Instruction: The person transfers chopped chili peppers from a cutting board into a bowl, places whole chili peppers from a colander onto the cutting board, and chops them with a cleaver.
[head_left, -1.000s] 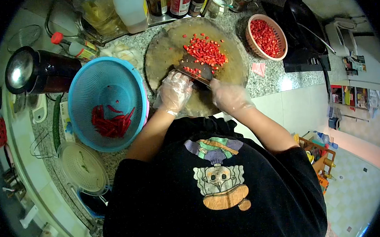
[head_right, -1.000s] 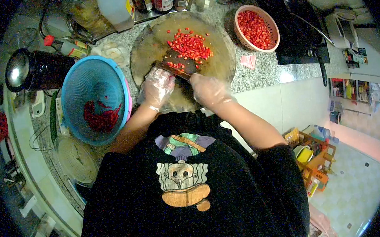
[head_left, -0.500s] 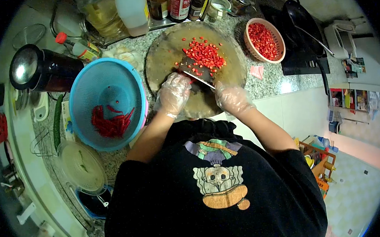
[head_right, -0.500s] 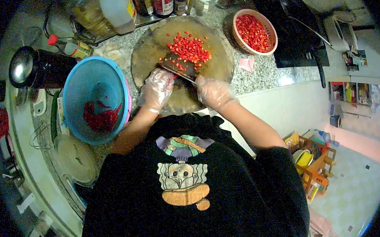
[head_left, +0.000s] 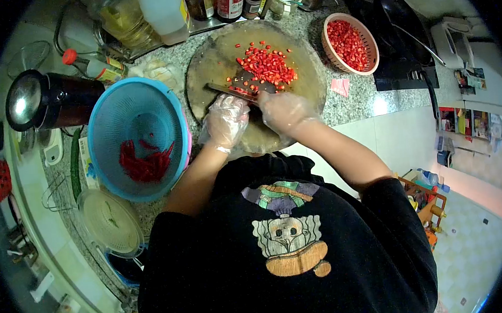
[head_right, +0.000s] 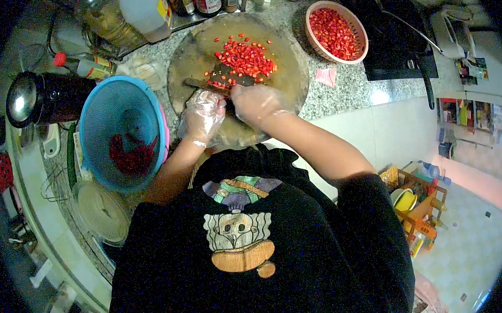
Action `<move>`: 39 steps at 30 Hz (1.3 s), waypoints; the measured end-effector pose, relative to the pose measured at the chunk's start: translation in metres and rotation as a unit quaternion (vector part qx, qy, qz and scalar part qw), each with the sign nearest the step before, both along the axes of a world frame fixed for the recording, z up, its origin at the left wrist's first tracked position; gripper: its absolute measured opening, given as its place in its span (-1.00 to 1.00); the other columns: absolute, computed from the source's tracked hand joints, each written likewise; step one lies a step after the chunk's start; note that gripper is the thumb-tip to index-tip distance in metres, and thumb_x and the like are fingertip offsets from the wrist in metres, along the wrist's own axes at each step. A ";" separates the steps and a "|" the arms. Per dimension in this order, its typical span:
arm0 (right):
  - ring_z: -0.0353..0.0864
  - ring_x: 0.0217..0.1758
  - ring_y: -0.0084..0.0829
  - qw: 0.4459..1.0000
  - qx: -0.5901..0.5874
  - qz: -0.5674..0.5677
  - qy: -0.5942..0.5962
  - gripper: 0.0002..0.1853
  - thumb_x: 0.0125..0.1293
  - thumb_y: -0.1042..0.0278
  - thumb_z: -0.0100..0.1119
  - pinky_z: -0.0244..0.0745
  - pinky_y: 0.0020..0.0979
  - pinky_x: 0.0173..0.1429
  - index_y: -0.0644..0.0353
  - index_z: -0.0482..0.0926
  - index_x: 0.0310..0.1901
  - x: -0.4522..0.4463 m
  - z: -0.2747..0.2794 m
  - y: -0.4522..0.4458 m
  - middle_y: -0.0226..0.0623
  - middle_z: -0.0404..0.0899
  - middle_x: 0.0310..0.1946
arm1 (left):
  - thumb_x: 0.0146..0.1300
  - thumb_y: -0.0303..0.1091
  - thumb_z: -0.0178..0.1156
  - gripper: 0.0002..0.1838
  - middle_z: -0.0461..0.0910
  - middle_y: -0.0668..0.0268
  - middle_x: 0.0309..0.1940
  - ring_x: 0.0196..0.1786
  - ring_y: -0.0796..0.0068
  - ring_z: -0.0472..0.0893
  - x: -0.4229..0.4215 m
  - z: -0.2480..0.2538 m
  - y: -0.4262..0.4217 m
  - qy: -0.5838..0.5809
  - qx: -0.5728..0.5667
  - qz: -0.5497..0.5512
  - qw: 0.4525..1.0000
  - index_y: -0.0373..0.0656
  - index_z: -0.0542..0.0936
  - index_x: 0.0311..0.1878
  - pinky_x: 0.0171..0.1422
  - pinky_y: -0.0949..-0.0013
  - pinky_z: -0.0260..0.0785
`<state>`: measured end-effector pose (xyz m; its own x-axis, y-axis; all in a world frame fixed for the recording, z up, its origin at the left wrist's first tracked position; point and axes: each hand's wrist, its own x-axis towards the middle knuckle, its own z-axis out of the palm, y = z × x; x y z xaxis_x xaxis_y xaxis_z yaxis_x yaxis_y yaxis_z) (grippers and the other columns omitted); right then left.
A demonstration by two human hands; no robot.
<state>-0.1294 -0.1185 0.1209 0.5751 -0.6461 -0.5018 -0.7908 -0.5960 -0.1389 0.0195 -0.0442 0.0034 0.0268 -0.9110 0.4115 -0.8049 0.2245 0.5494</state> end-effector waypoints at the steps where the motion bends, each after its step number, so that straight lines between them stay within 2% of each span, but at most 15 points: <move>1: 0.73 -0.14 0.05 1.000 0.001 0.000 -0.011 -0.74 0.37 0.35 -0.12 0.62 0.03 -0.09 0.28 0.49 -0.05 -0.001 -0.003 -0.002 0.06 0.70 -0.20 | -0.03 -0.38 0.23 -0.83 0.60 0.18 -0.26 -0.09 0.07 0.58 -0.001 0.001 -0.001 0.002 -0.011 0.006 1.000 -0.12 0.62 -0.30 0.08 0.04 0.46; 5: 0.73 -0.13 0.05 1.000 -0.011 -0.005 -0.018 -0.75 0.37 0.35 -0.13 0.62 0.02 -0.09 0.29 0.48 -0.08 -0.024 -0.022 0.002 0.06 0.70 -0.20 | -0.06 -0.42 0.23 -0.80 0.61 0.17 -0.22 -0.09 0.04 0.57 0.000 0.001 0.000 0.016 0.022 -0.003 1.000 -0.10 0.62 -0.28 0.07 0.08 0.46; 9: 0.73 -0.16 0.05 0.999 -0.037 -0.015 -0.009 -0.77 0.36 0.34 -0.11 0.62 0.02 -0.10 0.28 0.49 -0.11 -0.057 -0.027 0.010 0.07 0.70 -0.23 | -0.04 -0.44 0.23 -0.77 0.62 0.22 -0.18 -0.04 0.07 0.58 -0.001 -0.002 0.002 0.015 -0.013 -0.002 1.000 -0.09 0.64 -0.23 0.09 0.10 0.47; 11: 0.71 -0.17 0.05 0.998 -0.032 -0.041 -0.023 -0.71 0.45 0.23 -0.16 0.60 0.02 -0.10 0.25 0.51 -0.13 -0.056 -0.026 0.007 0.07 0.69 -0.23 | -0.03 -0.44 0.25 -0.76 0.62 0.25 -0.17 -0.02 0.10 0.58 0.000 -0.009 0.001 0.008 -0.048 -0.012 0.999 -0.09 0.65 -0.21 0.12 0.10 0.47; 13: 0.70 -0.19 0.06 0.996 -0.038 -0.071 -0.031 -0.63 0.50 0.14 -0.20 0.59 0.02 -0.09 0.23 0.54 -0.18 -0.051 -0.025 0.000 0.06 0.69 -0.23 | -0.03 -0.43 0.27 -0.74 0.63 0.27 -0.16 0.00 0.11 0.57 0.001 -0.003 0.006 -0.005 -0.034 -0.010 0.999 -0.09 0.65 -0.19 0.14 0.10 0.47; 16: 0.67 -0.25 0.10 0.993 -0.062 -0.061 -0.081 -0.54 0.53 0.03 -0.22 0.58 0.02 -0.13 0.22 0.60 -0.17 -0.055 -0.008 0.010 0.05 0.68 -0.31 | -0.02 -0.42 0.31 -0.75 0.63 0.27 -0.14 0.01 0.11 0.57 0.001 0.006 0.008 0.005 -0.040 0.004 0.999 -0.09 0.65 -0.20 0.15 0.09 0.46; 19: 0.70 -0.24 0.04 0.992 -0.086 -0.051 -0.079 -0.47 0.53 -0.02 -0.31 0.60 -0.01 -0.11 0.20 0.62 -0.23 -0.051 0.005 0.023 -0.02 0.70 -0.31 | 0.00 -0.41 0.32 -0.79 0.63 0.26 -0.17 -0.02 0.10 0.58 0.000 0.012 0.008 -0.005 -0.065 0.021 0.998 -0.09 0.65 -0.23 0.11 0.09 0.47; 23: 0.72 -0.27 -0.02 0.994 -0.100 -0.021 -0.050 -0.49 0.53 -0.01 -0.31 0.62 -0.04 -0.14 0.20 0.61 -0.12 -0.049 -0.003 0.028 -0.07 0.71 -0.35 | 0.02 -0.40 0.33 -0.83 0.64 0.23 -0.24 -0.10 0.08 0.60 0.001 0.019 0.007 -0.008 -0.067 0.019 0.998 -0.10 0.64 -0.27 0.03 0.07 0.49; 28: 0.72 -0.28 -0.04 0.992 -0.111 -0.025 -0.055 -0.52 0.53 0.02 -0.27 0.62 -0.04 -0.20 0.18 0.61 -0.11 -0.043 0.004 0.031 -0.07 0.71 -0.37 | 0.03 -0.42 0.29 -0.85 0.64 0.21 -0.27 -0.15 0.08 0.61 0.002 -0.005 0.007 0.028 -0.040 0.016 0.999 -0.07 0.65 -0.27 -0.01 0.09 0.50; 31: 0.72 -0.30 -0.04 0.993 -0.114 -0.015 -0.018 -0.56 0.52 -0.01 -0.21 0.64 -0.07 -0.19 0.00 0.63 0.09 -0.042 -0.002 0.027 -0.12 0.72 -0.33 | 0.01 -0.43 0.27 -0.84 0.64 0.21 -0.25 -0.15 0.08 0.61 0.001 -0.002 0.007 0.044 -0.029 0.013 0.999 -0.05 0.65 -0.27 -0.02 0.10 0.51; 34: 0.72 -0.28 -0.02 0.994 -0.081 -0.020 -0.066 -0.55 0.52 0.00 -0.23 0.63 -0.08 -0.13 0.06 0.62 0.07 -0.042 -0.010 0.022 -0.09 0.72 -0.34 | -0.02 -0.43 0.27 -0.82 0.64 0.20 -0.23 -0.13 0.07 0.61 0.004 0.004 0.007 0.052 -0.003 0.001 0.999 -0.07 0.65 -0.28 -0.02 0.10 0.50; 37: 0.73 -0.35 -0.10 0.993 -0.063 -0.007 -0.099 -0.56 0.53 0.04 -0.26 0.63 -0.06 -0.21 0.19 0.56 -0.21 -0.030 -0.019 0.016 -0.09 0.70 -0.43 | -0.05 -0.45 0.26 -0.82 0.64 0.19 -0.21 -0.11 0.06 0.60 0.006 0.010 0.007 0.028 -0.001 -0.010 1.000 -0.09 0.62 -0.30 -0.03 0.09 0.50; 39: 0.73 -0.35 -0.09 0.994 -0.052 0.015 -0.096 -0.56 0.52 0.05 -0.25 0.64 -0.07 -0.20 0.20 0.56 -0.21 -0.012 -0.029 0.004 -0.08 0.70 -0.44 | -0.06 -0.46 0.26 -0.82 0.63 0.19 -0.19 -0.10 0.06 0.59 0.006 0.010 0.006 0.009 0.004 -0.004 1.000 -0.10 0.62 -0.30 -0.01 0.08 0.50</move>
